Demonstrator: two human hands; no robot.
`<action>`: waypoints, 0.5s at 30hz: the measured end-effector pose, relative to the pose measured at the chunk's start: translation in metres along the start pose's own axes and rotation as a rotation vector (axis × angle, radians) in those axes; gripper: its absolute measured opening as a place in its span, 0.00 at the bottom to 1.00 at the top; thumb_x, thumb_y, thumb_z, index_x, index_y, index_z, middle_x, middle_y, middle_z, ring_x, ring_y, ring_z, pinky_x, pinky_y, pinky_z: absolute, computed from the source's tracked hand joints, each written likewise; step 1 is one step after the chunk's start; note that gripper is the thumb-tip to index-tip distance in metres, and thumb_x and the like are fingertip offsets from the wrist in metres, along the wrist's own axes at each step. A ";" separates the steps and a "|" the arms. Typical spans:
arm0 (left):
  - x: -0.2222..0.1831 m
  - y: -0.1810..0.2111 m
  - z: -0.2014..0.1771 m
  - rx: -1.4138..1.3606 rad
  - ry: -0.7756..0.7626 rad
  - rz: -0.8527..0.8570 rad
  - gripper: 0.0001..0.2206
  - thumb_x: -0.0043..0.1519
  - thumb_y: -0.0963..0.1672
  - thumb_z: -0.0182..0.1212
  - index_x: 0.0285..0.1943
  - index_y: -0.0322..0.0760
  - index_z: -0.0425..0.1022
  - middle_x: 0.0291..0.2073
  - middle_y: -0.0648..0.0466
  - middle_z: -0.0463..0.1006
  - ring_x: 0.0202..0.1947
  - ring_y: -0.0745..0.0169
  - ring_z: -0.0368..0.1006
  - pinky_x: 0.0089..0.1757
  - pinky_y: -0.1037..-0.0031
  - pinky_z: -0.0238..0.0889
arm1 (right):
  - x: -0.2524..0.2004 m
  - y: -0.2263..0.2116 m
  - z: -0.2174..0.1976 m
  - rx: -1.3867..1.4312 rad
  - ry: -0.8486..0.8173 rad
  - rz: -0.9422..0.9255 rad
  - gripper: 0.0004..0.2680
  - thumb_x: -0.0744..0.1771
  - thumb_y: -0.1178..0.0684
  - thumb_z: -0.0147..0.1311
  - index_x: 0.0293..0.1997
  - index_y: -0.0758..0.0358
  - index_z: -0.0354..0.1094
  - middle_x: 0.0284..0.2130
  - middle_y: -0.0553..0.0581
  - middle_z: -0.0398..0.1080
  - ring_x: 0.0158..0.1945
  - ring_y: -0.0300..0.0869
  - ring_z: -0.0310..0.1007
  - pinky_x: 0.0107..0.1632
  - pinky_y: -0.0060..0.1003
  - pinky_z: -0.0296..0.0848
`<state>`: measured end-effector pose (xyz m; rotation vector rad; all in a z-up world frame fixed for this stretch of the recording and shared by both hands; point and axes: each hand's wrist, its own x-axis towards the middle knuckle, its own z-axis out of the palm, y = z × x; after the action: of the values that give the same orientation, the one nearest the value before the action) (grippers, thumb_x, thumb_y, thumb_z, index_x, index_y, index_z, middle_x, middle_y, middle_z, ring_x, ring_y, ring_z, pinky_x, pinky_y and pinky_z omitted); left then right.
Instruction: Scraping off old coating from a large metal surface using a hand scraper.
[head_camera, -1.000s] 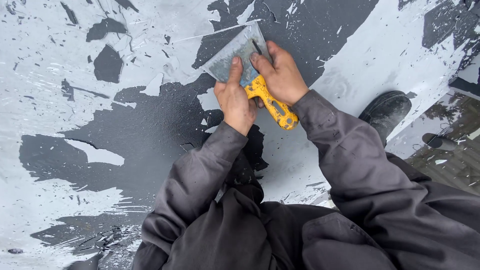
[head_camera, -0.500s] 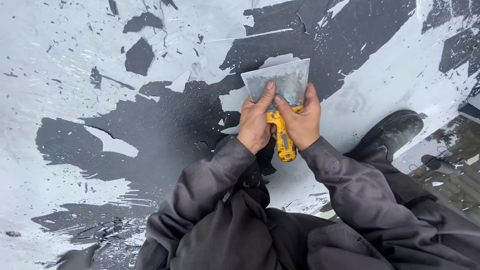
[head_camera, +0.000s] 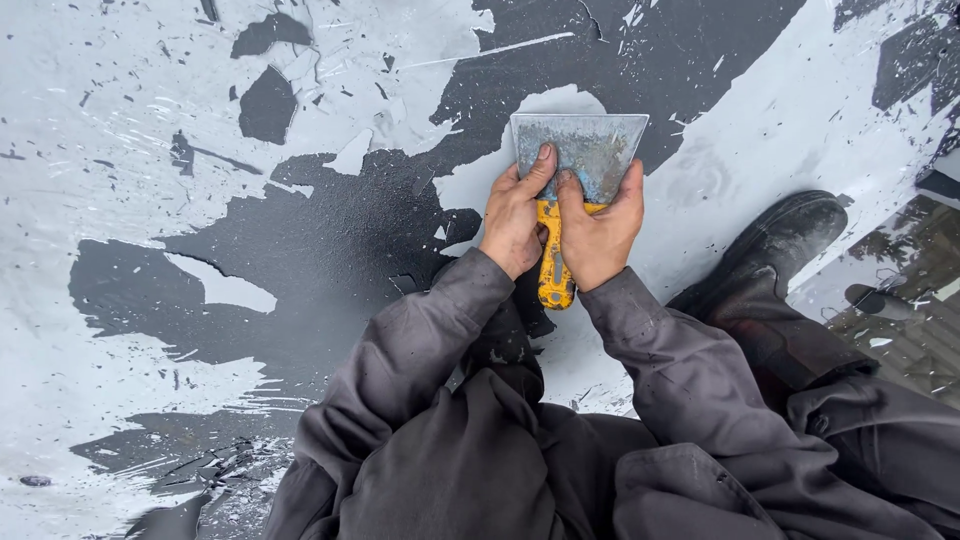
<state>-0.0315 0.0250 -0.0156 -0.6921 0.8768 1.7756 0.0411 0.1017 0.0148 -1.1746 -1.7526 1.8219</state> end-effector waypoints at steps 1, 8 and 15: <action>0.000 -0.002 -0.001 -0.020 -0.011 0.016 0.18 0.66 0.50 0.62 0.55 0.32 0.73 0.45 0.50 0.80 0.43 0.61 0.78 0.42 0.69 0.75 | 0.000 0.001 -0.001 0.003 -0.015 -0.014 0.12 0.70 0.64 0.58 0.58 0.70 0.59 0.49 0.58 0.72 0.52 0.38 0.74 0.55 0.33 0.77; -0.025 0.073 -0.012 -0.104 0.091 0.298 0.19 0.67 0.49 0.60 0.59 0.31 0.70 0.49 0.49 0.78 0.48 0.60 0.77 0.48 0.67 0.73 | 0.035 -0.047 0.076 -0.202 -0.197 -0.033 0.13 0.67 0.61 0.62 0.53 0.71 0.62 0.43 0.60 0.78 0.47 0.38 0.80 0.49 0.34 0.79; -0.054 0.043 -0.017 -0.156 0.133 0.313 0.17 0.71 0.49 0.58 0.62 0.34 0.68 0.48 0.49 0.77 0.41 0.57 0.77 0.35 0.64 0.69 | 0.043 -0.051 0.044 -0.058 -0.601 0.066 0.13 0.69 0.60 0.58 0.58 0.70 0.60 0.46 0.60 0.75 0.45 0.38 0.77 0.44 0.34 0.79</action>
<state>-0.0527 -0.0276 0.0276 -0.8156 0.9846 2.1128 -0.0320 0.1132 0.0443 -0.7470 -2.0986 2.3490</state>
